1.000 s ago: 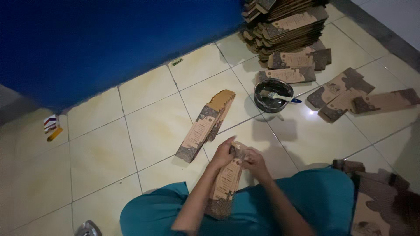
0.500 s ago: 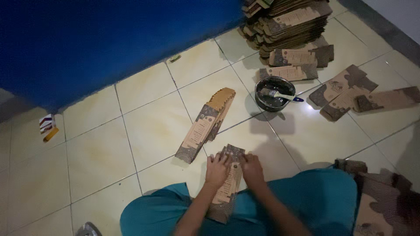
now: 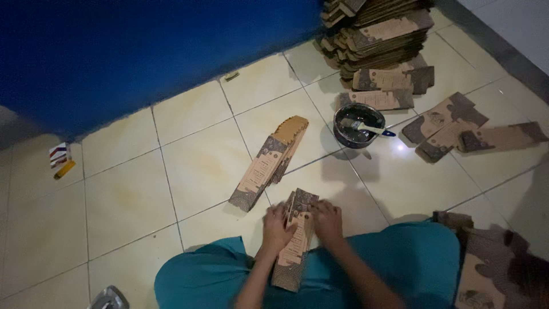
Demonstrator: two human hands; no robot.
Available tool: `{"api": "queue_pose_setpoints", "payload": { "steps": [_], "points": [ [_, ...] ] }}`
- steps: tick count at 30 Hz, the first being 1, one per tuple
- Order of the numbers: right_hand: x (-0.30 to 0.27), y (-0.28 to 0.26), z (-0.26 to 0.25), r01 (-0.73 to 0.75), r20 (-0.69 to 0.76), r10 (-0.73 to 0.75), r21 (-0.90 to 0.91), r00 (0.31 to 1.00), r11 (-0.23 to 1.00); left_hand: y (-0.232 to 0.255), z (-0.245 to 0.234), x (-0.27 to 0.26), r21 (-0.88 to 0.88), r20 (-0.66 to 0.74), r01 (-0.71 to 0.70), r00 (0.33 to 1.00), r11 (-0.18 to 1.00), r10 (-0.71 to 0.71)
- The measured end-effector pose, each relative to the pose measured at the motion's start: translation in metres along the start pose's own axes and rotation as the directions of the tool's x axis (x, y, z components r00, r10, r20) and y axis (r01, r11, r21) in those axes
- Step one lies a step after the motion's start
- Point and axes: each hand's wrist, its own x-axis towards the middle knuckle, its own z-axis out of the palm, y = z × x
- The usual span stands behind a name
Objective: The person sits on the floor and assembles flat cardboard pieces into a larger structure. They apply a liquid adhesive from a metal bowl using a brush to the edges of the cardboard and press the pieces together to bond them.
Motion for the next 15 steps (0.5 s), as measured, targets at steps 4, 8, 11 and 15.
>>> {"api": "queue_pose_setpoints", "payload": {
  "steps": [4,8,11,15],
  "points": [
    [0.002,-0.002,-0.019,-0.149,0.009,0.152,0.257,0.988,0.955,-0.032,0.001,-0.001,-0.039,0.308,0.308,0.909,0.951,-0.282],
    [0.006,0.01,-0.025,-0.176,0.006,0.185,0.342,0.983,0.923,-0.018,-0.01,0.008,-0.223,0.458,0.222,0.883,0.949,-0.099],
    [0.0,0.027,-0.028,-0.254,-0.034,0.296,0.426,0.954,0.868,0.037,-0.041,0.007,-0.215,0.35,0.129,0.935,0.968,-0.047],
    [-0.022,0.048,-0.053,-0.545,0.253,0.489,0.257,0.835,0.798,0.098,-0.071,0.004,0.076,0.092,-0.115,0.99,0.99,0.108]
  ]
}}
